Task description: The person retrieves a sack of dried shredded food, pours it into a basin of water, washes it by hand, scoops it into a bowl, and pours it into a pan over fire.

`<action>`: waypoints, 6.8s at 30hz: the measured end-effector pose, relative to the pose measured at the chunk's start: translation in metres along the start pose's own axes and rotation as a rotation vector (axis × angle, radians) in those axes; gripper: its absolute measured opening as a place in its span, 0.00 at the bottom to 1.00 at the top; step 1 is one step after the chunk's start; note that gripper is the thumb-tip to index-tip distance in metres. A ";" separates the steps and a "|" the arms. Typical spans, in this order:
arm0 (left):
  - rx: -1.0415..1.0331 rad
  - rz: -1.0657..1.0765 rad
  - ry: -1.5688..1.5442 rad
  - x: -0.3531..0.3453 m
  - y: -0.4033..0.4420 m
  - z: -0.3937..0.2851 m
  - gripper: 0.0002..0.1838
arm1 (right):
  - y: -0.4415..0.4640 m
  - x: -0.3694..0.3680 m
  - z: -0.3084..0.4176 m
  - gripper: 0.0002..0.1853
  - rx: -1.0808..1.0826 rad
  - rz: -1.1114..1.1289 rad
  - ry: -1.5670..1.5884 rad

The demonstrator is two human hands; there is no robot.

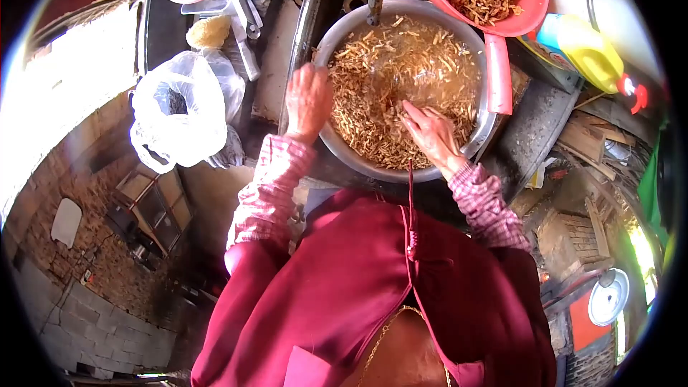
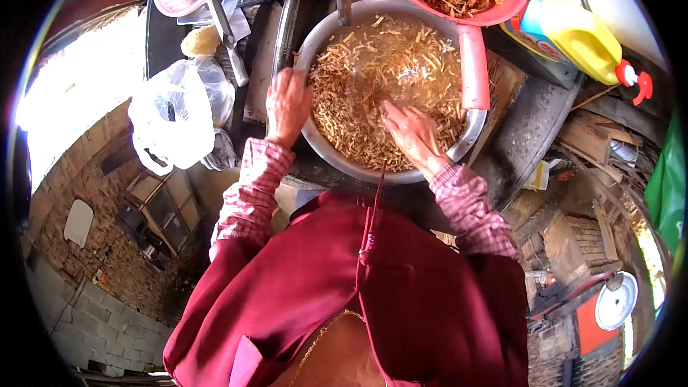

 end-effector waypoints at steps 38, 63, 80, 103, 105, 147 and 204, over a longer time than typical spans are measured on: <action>0.243 0.402 -0.286 -0.083 0.024 -0.025 0.35 | 0.078 0.030 -0.107 0.18 0.091 -0.115 -0.417; 0.987 0.457 -1.258 -0.008 -0.035 -0.067 0.22 | -0.020 0.008 0.029 0.18 -0.231 -0.275 0.262; 1.066 0.214 -0.774 -0.049 -0.131 -0.018 0.34 | 0.046 0.107 -0.113 0.20 -0.577 -0.469 0.624; 1.787 0.642 -1.382 -0.011 -0.083 -0.051 0.38 | -0.002 0.034 -0.023 0.18 -0.497 -0.467 0.562; 1.723 0.651 -1.282 -0.008 -0.092 -0.044 0.36 | 0.010 0.048 -0.069 0.18 -0.386 -0.396 0.230; 0.636 0.322 -0.180 -0.139 -0.069 -0.031 0.31 | 0.035 -0.044 -0.058 0.23 -0.359 -0.224 -0.026; -0.249 -0.009 -0.251 -0.133 0.080 -0.057 0.24 | 0.137 0.038 -0.045 0.20 -0.767 -0.305 1.269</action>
Point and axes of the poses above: each hand's wrist, its own y-axis towards the middle knuckle, its own x-axis out of the back of the hand, z = x × y, the point moved 1 cm from there along y, towards the middle knuckle, and after that the axes turned 15 degrees about -z, right-handed, at the moved point
